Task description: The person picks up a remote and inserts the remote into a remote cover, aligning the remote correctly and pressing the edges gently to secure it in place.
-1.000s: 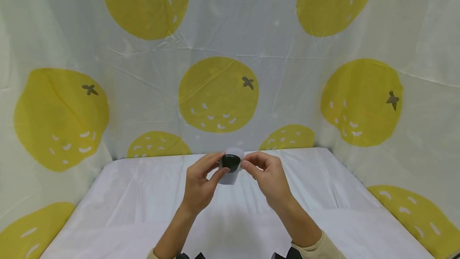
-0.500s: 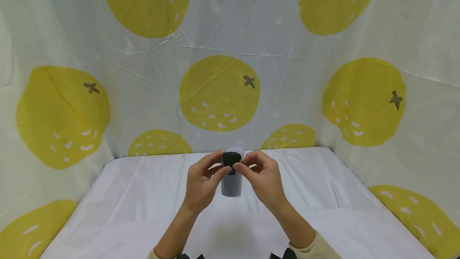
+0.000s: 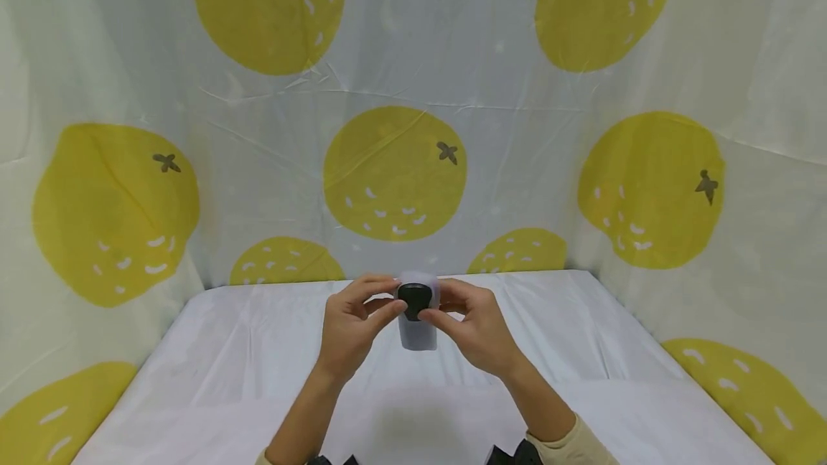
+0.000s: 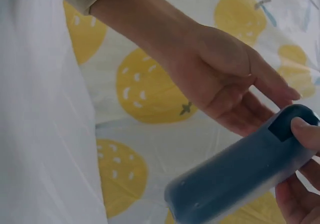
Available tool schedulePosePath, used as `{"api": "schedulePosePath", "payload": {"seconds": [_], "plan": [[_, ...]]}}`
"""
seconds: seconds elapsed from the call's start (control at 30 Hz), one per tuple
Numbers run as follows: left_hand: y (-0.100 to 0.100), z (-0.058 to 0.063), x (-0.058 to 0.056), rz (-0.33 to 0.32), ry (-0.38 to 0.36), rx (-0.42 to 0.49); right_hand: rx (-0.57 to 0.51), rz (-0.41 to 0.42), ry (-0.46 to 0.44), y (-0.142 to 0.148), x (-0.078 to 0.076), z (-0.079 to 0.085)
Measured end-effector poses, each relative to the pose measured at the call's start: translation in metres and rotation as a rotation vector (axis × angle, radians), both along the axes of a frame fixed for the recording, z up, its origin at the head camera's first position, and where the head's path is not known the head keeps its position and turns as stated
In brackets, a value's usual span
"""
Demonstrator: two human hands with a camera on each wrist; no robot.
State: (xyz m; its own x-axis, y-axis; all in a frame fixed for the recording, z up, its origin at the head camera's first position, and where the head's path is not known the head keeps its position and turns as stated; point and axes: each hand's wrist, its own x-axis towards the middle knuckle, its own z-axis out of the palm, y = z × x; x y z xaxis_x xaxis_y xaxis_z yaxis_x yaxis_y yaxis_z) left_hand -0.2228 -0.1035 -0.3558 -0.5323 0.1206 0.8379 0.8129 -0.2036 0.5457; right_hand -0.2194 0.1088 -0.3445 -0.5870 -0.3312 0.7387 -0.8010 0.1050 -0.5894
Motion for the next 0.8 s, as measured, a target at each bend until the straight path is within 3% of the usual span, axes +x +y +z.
{"api": "schedulePosePath", "payload": {"seconds": [0.23,0.43,0.5,0.7,0.8], "plan": [[-0.014,0.009,0.004,-0.008,-0.132,-0.119,-0.021,-0.010,0.108,-0.004,-0.001,-0.002],[-0.021,0.012,0.006,-0.157,-0.197,-0.089,-0.018,0.024,0.151,-0.005,-0.003,-0.003],[-0.021,0.012,0.006,-0.177,-0.207,-0.070,-0.019,0.033,0.163,-0.005,-0.004,-0.003],[-0.017,0.013,0.006,-0.118,-0.222,-0.038,-0.011,0.001,0.208,-0.007,-0.007,-0.006],[-0.017,0.013,0.007,-0.125,-0.229,-0.027,-0.015,-0.008,0.240,-0.009,-0.007,-0.007]]}}
